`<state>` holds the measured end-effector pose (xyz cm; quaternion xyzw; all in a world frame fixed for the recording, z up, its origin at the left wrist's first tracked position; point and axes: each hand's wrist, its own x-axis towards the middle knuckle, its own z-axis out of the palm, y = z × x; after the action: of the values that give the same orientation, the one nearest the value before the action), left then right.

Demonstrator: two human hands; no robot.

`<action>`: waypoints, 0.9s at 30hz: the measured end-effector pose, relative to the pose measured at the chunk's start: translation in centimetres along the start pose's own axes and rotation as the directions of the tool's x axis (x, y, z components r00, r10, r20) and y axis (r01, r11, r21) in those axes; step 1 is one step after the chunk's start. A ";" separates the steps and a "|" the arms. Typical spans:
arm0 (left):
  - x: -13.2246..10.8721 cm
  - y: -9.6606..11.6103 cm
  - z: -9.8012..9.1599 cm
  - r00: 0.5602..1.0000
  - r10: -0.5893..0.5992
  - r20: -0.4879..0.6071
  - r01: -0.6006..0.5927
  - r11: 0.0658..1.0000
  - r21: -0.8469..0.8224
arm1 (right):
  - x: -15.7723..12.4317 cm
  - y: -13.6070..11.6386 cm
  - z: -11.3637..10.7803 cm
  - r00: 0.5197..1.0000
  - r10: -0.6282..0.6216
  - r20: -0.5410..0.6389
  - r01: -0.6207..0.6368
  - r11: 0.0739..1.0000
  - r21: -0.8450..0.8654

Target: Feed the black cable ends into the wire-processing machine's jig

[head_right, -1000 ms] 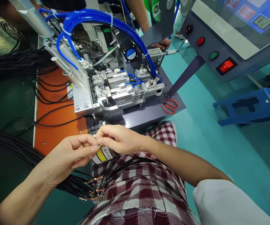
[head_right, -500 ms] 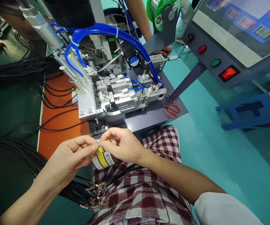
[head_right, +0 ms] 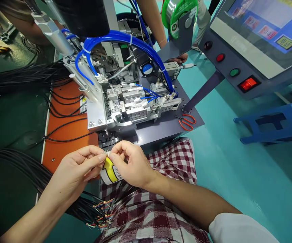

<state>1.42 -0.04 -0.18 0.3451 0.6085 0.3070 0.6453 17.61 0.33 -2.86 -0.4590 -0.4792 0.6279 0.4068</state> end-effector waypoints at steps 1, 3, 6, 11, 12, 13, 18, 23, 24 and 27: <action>0.0 -0.1 0.0 1.000 0.004 -0.017 -0.004 1.000 0.006 | -0.1 0.2 0.0 1.000 -0.021 -0.011 0.021 0.999 -0.033; 0.1 -0.1 0.1 0.999 0.002 -0.033 -0.001 1.000 0.024 | 0.0 0.3 -0.3 1.000 0.017 0.025 -0.015 0.998 -0.060; 0.2 -0.2 0.2 1.000 0.002 -0.022 -0.001 0.999 0.052 | 0.4 -0.6 -1.0 0.990 0.046 0.131 -0.026 0.988 -0.153; 0.2 -0.2 -0.1 0.999 0.032 0.025 -0.033 0.997 0.070 | 1.3 -2.7 -2.1 0.947 -0.137 0.289 0.278 0.801 -0.531; 0.1 -0.1 -0.1 0.999 0.033 0.042 -0.036 0.996 0.076 | 1.5 -2.8 -2.2 0.927 -0.155 0.341 0.331 0.767 -0.549; 0.1 0.0 -0.2 0.998 0.030 0.059 -0.035 0.996 0.084 | 1.6 -2.9 -2.4 0.903 -0.176 0.391 0.381 0.748 -0.543; -0.7 0.8 -0.1 0.986 0.153 0.058 -0.163 0.955 0.247 | 1.9 -2.3 -2.6 0.809 -0.377 0.450 0.578 0.650 -0.494; -0.5 0.5 0.1 0.975 0.215 -0.050 -0.192 0.938 0.287 | 1.9 -0.9 -1.9 0.912 -0.314 0.265 0.395 0.848 -0.353; -0.3 0.3 0.1 0.986 0.161 -0.042 -0.145 0.957 0.250 | 1.9 -0.6 -1.8 0.936 -0.249 0.247 0.318 0.900 -0.297; 0.4 0.1 -0.1 0.999 0.047 -0.015 -0.044 0.984 0.170 | 2.1 -0.7 -2.1 0.953 -0.124 0.277 0.198 0.946 -0.256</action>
<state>1.36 0.38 -0.34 0.4096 0.6304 0.2719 0.6007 19.15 3.00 -2.83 -0.3855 -0.6481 0.5722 0.3224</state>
